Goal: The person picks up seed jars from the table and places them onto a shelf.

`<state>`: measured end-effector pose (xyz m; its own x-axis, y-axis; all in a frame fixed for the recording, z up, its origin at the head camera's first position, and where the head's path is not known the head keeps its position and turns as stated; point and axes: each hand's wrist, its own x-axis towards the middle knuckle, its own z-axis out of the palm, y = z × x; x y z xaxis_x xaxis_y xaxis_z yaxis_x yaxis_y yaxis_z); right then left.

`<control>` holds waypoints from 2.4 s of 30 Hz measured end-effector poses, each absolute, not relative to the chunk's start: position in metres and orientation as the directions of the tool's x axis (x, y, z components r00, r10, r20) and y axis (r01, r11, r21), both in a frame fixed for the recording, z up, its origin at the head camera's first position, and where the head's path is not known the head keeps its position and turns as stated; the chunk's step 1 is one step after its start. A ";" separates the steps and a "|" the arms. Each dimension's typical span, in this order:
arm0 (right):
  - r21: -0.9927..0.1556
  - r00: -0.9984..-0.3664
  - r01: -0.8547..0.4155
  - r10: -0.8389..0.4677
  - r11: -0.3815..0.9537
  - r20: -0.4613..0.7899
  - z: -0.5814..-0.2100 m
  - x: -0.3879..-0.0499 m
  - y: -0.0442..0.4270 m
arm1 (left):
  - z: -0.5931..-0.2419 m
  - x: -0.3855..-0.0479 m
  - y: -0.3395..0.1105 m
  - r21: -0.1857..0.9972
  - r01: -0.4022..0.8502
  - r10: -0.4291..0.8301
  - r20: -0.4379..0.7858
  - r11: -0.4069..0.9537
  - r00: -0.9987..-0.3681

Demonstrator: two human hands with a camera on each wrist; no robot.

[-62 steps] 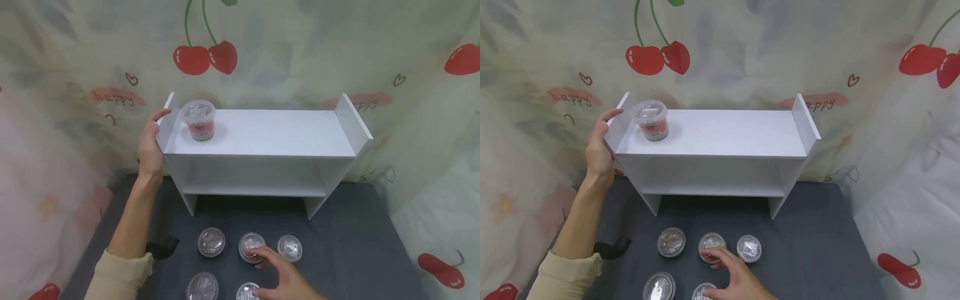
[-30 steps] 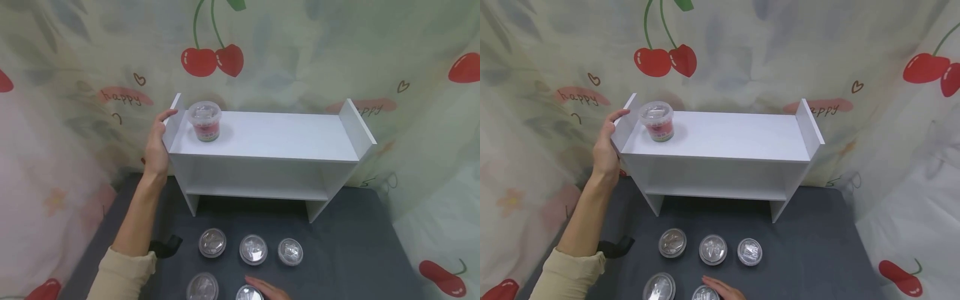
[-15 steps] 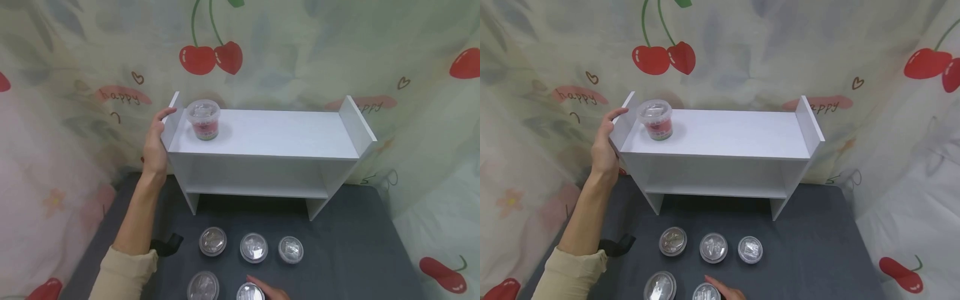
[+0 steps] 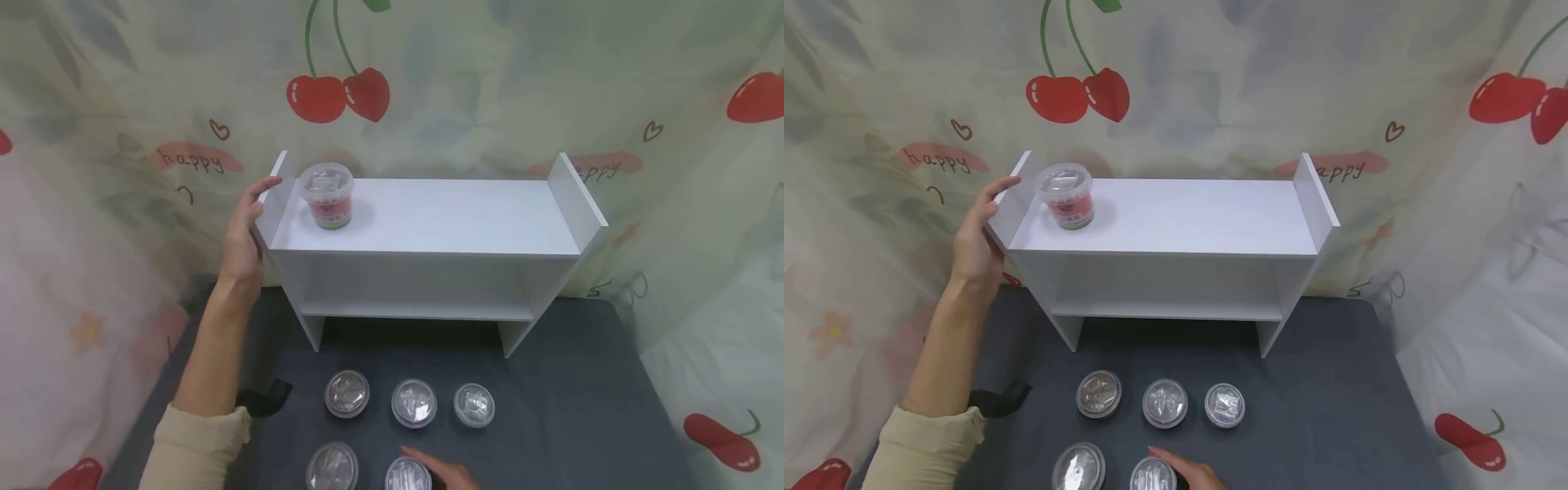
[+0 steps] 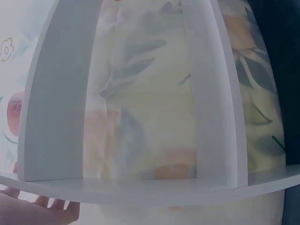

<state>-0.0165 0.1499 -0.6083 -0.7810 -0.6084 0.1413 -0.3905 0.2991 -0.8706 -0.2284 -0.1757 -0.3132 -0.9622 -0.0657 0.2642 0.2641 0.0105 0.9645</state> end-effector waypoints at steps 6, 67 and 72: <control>-0.850 -0.775 -0.426 -0.610 0.310 0.166 -0.597 -0.021 0.152 | -0.313 -0.228 -0.177 0.967 0.254 -0.054 0.252 -0.035 -0.966; -0.888 -0.761 -0.454 -0.553 0.079 0.340 -0.409 -0.108 0.162 | -0.315 -0.227 -0.171 0.954 0.295 -0.059 0.293 -0.041 -0.954; -0.894 -0.752 -0.445 -0.565 0.057 0.339 -0.400 -0.110 0.157 | -0.318 -0.223 -0.176 0.957 0.286 -0.074 0.282 -0.046 -0.956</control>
